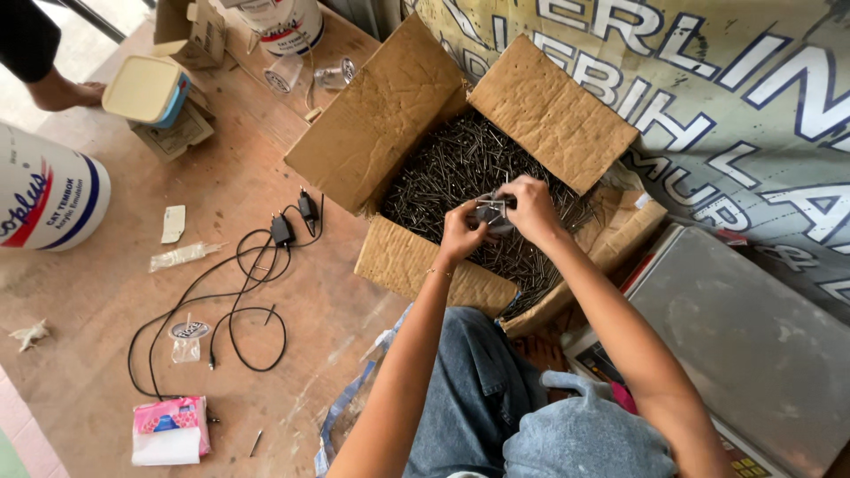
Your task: The person scoops nails from a cardboard box into small plastic bags, weighs each bag on a digital scale, and uses a pink handheld sealer to close the bags. The sealed bags are then placed into a second cardboard box.
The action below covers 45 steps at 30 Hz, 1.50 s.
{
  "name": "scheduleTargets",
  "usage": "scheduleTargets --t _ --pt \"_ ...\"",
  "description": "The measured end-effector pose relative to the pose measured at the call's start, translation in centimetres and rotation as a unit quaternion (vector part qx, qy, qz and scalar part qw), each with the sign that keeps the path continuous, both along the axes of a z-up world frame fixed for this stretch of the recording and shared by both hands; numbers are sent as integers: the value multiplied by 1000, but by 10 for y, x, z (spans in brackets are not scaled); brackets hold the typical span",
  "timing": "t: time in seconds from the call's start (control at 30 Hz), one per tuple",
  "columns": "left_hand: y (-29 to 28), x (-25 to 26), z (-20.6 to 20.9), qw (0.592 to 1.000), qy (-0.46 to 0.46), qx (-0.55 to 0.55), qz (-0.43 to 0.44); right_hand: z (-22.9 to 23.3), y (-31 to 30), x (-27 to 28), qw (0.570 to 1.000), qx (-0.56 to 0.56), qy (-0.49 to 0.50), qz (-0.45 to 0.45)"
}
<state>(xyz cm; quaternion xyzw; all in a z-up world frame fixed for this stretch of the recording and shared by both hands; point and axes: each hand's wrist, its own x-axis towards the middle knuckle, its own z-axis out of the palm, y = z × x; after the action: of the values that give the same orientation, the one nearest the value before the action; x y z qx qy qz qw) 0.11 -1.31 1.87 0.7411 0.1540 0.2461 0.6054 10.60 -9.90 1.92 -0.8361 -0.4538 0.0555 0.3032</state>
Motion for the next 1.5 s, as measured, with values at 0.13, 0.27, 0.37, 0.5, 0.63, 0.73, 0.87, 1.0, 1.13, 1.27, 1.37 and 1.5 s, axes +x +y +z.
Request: scheduleTargets --t 0.13,0.27,0.37,0.5,0.63,0.73,0.87,1.0,1.13,1.27,1.37,1.5 --pt "4 1 -5 993 3 -111 -27 0 -5 0 999 32 12 14" --pt "8 3 -9 983 -23 -178 -34 5 -6 -4 998 16 53 12" --pt "9 2 -8 979 -35 -198 -33 11 -6 -4 997 12 71 15" --pt "7 0 -3 978 -40 -205 -26 18 -5 -4 997 52 54 -5" --pt "8 -1 3 980 -36 -196 -27 18 -4 -2 993 117 19 -8" --pt "9 -2 5 986 -21 -163 -36 14 -1 -9 991 125 54 -18" --pt "9 1 2 988 -16 -150 -19 9 5 -16 988 138 53 51" --pt "10 3 -5 981 -37 -190 -19 7 3 -16 980 176 59 71" --pt "12 4 -10 980 -39 -193 -17 3 -11 -1 994 105 34 19" --pt "12 3 -3 980 -33 -197 -15 -4 -20 -10 980 -37 195 -12" --pt "11 2 1 980 -22 -199 -18 -10 -14 -15 954 -46 293 -37" --pt "11 2 5 981 -20 -193 -15 -15 -12 -13 981 15 186 -54"
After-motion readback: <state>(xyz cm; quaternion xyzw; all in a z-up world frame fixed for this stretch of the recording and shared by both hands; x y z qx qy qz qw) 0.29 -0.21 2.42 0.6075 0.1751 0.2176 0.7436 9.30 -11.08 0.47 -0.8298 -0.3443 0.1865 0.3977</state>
